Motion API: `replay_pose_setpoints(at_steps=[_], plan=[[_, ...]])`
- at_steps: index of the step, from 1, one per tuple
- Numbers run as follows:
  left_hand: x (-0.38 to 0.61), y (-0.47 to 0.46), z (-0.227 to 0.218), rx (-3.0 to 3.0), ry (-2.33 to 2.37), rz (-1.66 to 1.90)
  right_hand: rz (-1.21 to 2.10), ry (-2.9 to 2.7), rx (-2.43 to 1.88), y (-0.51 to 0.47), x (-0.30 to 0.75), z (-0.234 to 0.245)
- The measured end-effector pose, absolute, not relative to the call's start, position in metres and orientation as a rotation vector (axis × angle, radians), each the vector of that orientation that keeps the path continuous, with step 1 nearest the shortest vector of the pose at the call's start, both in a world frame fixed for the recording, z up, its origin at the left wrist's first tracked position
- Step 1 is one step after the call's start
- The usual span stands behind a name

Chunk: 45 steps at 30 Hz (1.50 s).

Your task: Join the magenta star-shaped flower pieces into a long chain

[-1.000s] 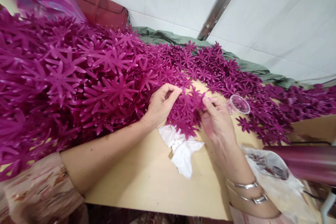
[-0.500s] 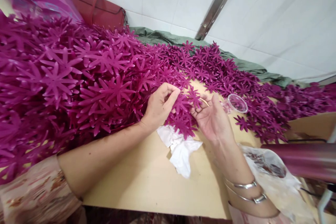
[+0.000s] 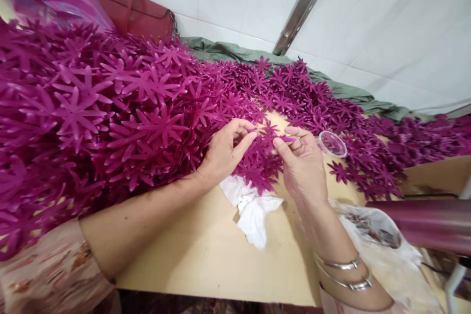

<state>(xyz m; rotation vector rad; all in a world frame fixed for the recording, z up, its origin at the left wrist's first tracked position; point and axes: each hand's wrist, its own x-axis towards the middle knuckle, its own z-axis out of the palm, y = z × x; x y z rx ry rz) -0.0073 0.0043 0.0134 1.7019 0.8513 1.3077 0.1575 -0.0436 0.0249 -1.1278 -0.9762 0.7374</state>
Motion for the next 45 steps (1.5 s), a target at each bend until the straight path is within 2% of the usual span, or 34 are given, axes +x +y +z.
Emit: replay_pose_setpoints(at_steps=[10, 19, 26, 33, 38, 45], plan=[[-0.007, 0.008, 0.008, 1.779, 0.830, 1.219, 0.538, -0.996, -1.161, -0.046, 0.158, 0.028], [-0.007, 0.006, 0.019, 1.450, 0.674, 1.386, 0.668, -1.090, -1.285, -0.051, 0.157, 0.031], [-0.008, 0.006, 0.017, 1.452, 0.643, 1.361, 1.008, -1.052, -1.226, -0.053, 0.150, 0.030], [-0.007, 0.007, 0.011, 1.575, 0.571, 1.320, 0.949, -1.072, -1.232, -0.054, 0.152, 0.031], [-0.011, 0.007, 0.013, 1.825, 0.612, 1.436, 0.941, -1.082, -1.233, -0.056, 0.153, 0.033], [-0.013, 0.007, 0.017, 2.076, 0.563, 1.507, 1.047, -0.919, -1.158, -0.052, 0.147, 0.037]])
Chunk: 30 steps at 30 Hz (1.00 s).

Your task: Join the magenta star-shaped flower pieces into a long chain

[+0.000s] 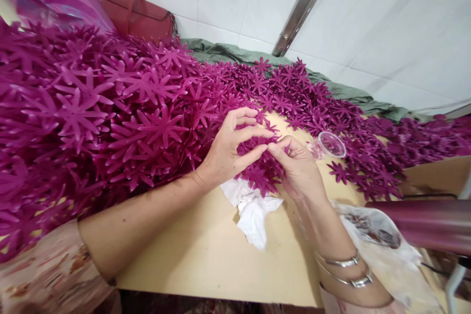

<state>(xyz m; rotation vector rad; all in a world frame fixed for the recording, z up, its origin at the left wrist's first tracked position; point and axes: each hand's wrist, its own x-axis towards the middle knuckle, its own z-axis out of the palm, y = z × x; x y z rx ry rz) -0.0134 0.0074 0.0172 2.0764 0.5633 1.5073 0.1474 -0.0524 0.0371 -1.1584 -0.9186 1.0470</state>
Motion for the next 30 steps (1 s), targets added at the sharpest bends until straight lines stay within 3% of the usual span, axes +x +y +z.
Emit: replay_pose_setpoints(at_steps=[7, 12, 18, 27, 30], plan=[[-0.015, 0.005, 0.022, 2.029, 0.621, 1.408, 1.166, -0.860, -1.133, -0.050, 0.153, 0.033], [-0.016, 0.010, 0.019, 1.838, 0.827, 1.595, 1.017, -0.809, -1.169, -0.044, 0.160, 0.029], [-0.016, 0.008, 0.018, 2.008, 0.822, 1.627, 0.960, -0.866, -1.179, -0.043, 0.155, 0.026], [-0.013, -0.006, 0.027, 1.928, 0.683, 1.206, 0.612, -1.160, -1.243, -0.056, 0.146, 0.033], [-0.011, -0.004, 0.022, 1.853, 0.668, 1.133, 0.652, -1.172, -1.212, -0.058, 0.143, 0.036]])
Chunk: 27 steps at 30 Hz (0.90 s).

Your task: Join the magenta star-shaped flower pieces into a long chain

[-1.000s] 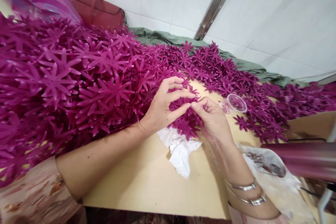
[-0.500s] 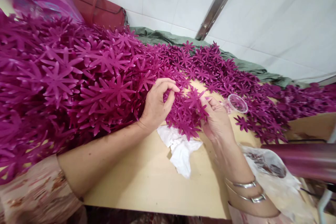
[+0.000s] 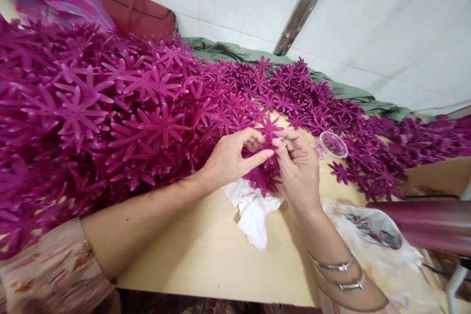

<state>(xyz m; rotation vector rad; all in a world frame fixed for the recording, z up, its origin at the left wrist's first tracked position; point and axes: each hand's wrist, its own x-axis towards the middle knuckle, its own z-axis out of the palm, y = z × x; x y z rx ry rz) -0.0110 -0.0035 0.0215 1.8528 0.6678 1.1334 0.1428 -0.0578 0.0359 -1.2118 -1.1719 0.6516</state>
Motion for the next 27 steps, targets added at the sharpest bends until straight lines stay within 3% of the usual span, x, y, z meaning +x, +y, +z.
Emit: replay_pose_setpoints(at_steps=[9, 19, 27], plan=[[-0.006, 0.008, 0.007, 1.530, 0.541, 1.131, 0.918, -1.164, -1.112, -0.052, 0.150, 0.029], [-0.006, 0.017, 0.011, 1.112, 0.650, 1.286, 0.703, -1.230, -1.146, -0.044, 0.163, 0.022], [-0.009, 0.010, 0.015, 1.299, 0.653, 1.311, 0.650, -1.171, -1.135, -0.041, 0.161, 0.018]])
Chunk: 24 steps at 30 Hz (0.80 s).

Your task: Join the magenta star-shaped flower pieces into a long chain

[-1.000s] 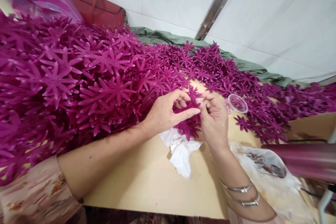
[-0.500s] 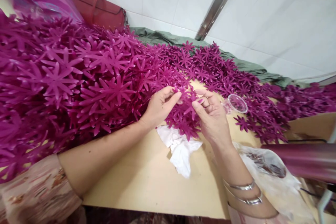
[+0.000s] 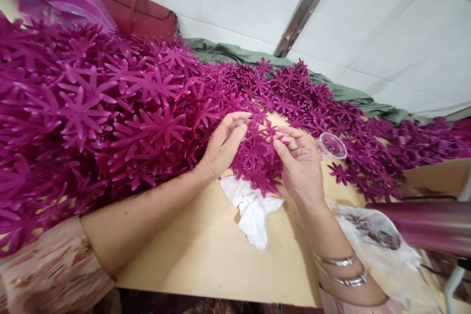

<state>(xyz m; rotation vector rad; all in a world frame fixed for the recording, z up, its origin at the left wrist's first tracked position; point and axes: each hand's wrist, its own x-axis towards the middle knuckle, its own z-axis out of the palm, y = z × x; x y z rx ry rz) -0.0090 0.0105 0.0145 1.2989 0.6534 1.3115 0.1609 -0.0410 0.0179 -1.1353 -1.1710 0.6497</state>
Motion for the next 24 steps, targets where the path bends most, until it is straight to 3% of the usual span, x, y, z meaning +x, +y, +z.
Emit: replay_pose_setpoints(at_steps=[9, 13, 18, 21, 24], plan=[[-0.007, 0.009, 0.009, 1.484, 0.626, 1.422, 0.502, -1.233, -1.196, -0.048, 0.157, 0.026], [-0.011, 0.001, 0.018, 1.846, 0.595, 1.449, 0.342, -1.345, -1.286, -0.051, 0.156, 0.031], [-0.013, -0.005, 0.015, 2.452, 0.332, 1.017, 0.242, -1.336, -1.418, -0.046, 0.169, 0.020], [-0.013, -0.003, 0.007, 2.674, 0.464, 0.661, 0.302, -1.378, -1.481, -0.040, 0.176, 0.005], [-0.013, 0.000, 0.000, 2.743, 0.648, 0.527, 0.338, -1.466, -1.481, -0.036, 0.177, -0.008]])
